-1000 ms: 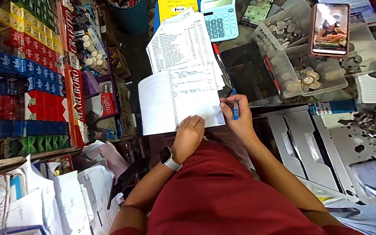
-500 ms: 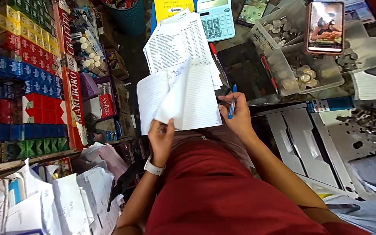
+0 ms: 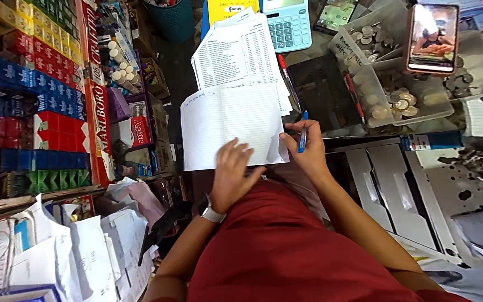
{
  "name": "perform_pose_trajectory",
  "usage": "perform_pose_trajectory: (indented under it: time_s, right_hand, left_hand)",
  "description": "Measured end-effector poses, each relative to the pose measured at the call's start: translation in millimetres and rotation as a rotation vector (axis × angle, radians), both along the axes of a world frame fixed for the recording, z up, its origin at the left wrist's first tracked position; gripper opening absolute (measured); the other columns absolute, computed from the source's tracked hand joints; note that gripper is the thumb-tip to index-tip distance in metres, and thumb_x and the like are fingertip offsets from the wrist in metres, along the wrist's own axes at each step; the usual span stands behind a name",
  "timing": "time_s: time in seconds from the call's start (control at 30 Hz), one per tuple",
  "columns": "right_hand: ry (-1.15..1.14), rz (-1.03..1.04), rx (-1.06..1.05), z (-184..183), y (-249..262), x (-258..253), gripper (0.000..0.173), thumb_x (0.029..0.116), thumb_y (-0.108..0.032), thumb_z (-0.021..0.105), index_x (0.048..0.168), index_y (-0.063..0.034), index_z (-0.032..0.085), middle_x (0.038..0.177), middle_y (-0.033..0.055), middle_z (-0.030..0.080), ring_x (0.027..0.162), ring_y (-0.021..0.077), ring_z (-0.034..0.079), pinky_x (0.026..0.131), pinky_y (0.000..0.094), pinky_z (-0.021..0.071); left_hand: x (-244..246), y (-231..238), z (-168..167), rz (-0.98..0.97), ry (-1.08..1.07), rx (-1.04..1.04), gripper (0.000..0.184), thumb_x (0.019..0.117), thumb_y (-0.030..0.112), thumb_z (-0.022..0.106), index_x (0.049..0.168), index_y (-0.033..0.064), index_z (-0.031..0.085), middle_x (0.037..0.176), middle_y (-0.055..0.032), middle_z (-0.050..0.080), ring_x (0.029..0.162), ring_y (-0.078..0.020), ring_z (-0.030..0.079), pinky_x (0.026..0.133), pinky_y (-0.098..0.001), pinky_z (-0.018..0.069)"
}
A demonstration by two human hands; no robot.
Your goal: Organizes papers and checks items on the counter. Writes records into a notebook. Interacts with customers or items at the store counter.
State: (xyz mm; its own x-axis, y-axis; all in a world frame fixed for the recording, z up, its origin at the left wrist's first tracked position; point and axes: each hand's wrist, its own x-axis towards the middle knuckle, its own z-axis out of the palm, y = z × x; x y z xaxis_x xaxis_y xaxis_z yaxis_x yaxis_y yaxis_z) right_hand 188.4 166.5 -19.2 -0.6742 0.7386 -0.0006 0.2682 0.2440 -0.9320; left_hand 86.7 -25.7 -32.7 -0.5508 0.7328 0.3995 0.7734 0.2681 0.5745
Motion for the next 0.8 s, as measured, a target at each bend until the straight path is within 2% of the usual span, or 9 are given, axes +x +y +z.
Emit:
perform_pose_trajectory:
  time_s: [0.1, 0.17, 0.23, 0.37, 0.43, 0.53, 0.6, 0.67, 0.8]
  right_hand:
    - [0.008, -0.024, -0.022, 3.9, -1.1, -1.3, 0.039, 0.0941, -0.012, 0.071, 0.124, -0.002, 0.047, 0.121, 0.0091, 0.064, 0.077, 0.0011, 0.061, 0.068, 0.0189, 0.0515]
    - [0.023, -0.038, -0.075, 8.9, -3.2, -1.5, 0.039, 0.095, -0.009, 0.069, 0.125, -0.0011, 0.046, 0.121, 0.0091, 0.064, 0.073, 0.0016, 0.063, 0.065, 0.0194, 0.0546]
    - [0.048, -0.045, -0.145, 12.4, -5.5, -1.5, 0.037, 0.0969, -0.006, 0.065, 0.127, -0.0002, 0.044, 0.122, 0.0104, 0.063, 0.07, 0.0054, 0.068, 0.064, 0.0226, 0.06]
    - [0.075, -0.019, -0.161, 9.6, -9.4, -2.3, 0.032, 0.0991, -0.005, 0.06, 0.127, 0.0004, 0.044, 0.123, 0.0107, 0.062, 0.071, 0.0066, 0.069, 0.065, 0.0231, 0.0606]
    - [0.113, 0.002, -0.165, 5.3, -10.8, -3.4, 0.027, 0.102, -0.009, 0.056, 0.125, -0.0008, 0.045, 0.122, 0.0091, 0.063, 0.072, 0.0071, 0.069, 0.065, 0.0236, 0.0611]
    - [0.153, -0.011, -0.138, 1.1, -11.6, -5.3, 0.021, 0.1062, -0.016, 0.05, 0.123, -0.0041, 0.047, 0.114, 0.0034, 0.065, 0.076, 0.0023, 0.068, 0.069, 0.0207, 0.0593]
    - [0.145, -0.037, -0.066, -0.4, -11.2, -6.4, 0.021, 0.1055, -0.019, 0.052, 0.121, -0.0054, 0.051, 0.107, -0.0013, 0.064, 0.085, -0.0032, 0.061, 0.076, 0.0167, 0.0514]
    - [0.139, -0.02, -0.018, -1.3, -9.1, -5.7, 0.024, 0.1018, -0.014, 0.058, 0.122, -0.0029, 0.05, 0.111, 0.0027, 0.065, 0.093, -0.0003, 0.063, 0.082, 0.0193, 0.0531]
    - [0.052, 0.006, 0.025, -4.6, -7.2, -4.5, 0.034, 0.0932, -0.002, 0.065, 0.124, 0.0006, 0.049, 0.115, 0.0119, 0.064, 0.083, 0.0065, 0.064, 0.073, 0.0231, 0.0542]
  left_hand:
    - [1.4, 24.8, -2.8, -0.132, 0.11, -0.119, 0.048, 0.0909, 0.041, 0.072, 0.119, 0.0022, 0.072, 0.122, -0.0161, 0.07, 0.118, -0.0362, 0.064, 0.098, -0.053, 0.0514]
    - [-2.4, 27.5, -7.3, -0.104, 0.108, -0.088, 0.036, 0.0936, 0.028, 0.07, 0.113, -0.0023, 0.073, 0.112, -0.0173, 0.072, 0.103, -0.0334, 0.07, 0.089, -0.0477, 0.057]
    - [-6.6, 25.2, -8.1, -0.066, 0.052, -0.021, 0.023, 0.0941, 0.014, 0.065, 0.106, -0.0032, 0.075, 0.105, -0.017, 0.074, 0.097, -0.0311, 0.072, 0.087, -0.0438, 0.0591]
    - [-8.6, 18.1, 0.3, 0.07, -0.48, 0.218, 0.012, 0.0922, 0.006, 0.069, 0.092, -0.0055, 0.073, 0.09, -0.0126, 0.072, 0.082, -0.0143, 0.07, 0.078, -0.0283, 0.0589]
    - [-12.0, 14.1, 6.6, 0.111, -0.809, 0.315, 0.013, 0.0876, 0.003, 0.075, 0.096, -0.0037, 0.068, 0.089, -0.006, 0.071, 0.082, -0.0076, 0.069, 0.078, -0.026, 0.0592]
    - [-15.9, 8.9, 18.6, 0.166, -1.098, 0.475, 0.026, 0.0855, -0.003, 0.074, 0.11, 0.0002, 0.066, 0.096, -0.0023, 0.075, 0.088, -0.0088, 0.072, 0.084, -0.0307, 0.0611]
    - [-18.3, 2.1, 23.9, 0.228, -1.17, 0.587, 0.026, 0.0919, -0.001, 0.067, 0.117, 0.0029, 0.062, 0.102, -0.0017, 0.074, 0.094, -0.0111, 0.072, 0.088, -0.0343, 0.0604]
    - [-21.9, -8.7, 24.7, 0.313, -1.17, 0.667, 0.026, 0.0964, 0.001, 0.061, 0.122, 0.0026, 0.058, 0.105, -0.0031, 0.074, 0.095, -0.0138, 0.073, 0.089, -0.0368, 0.061]
    - [-29.9, -34.3, 15.1, 0.465, -1.083, 0.737, 0.024, 0.097, -0.001, 0.057, 0.121, 0.0024, 0.057, 0.102, -0.0039, 0.075, 0.093, -0.0151, 0.074, 0.087, -0.0372, 0.0618]
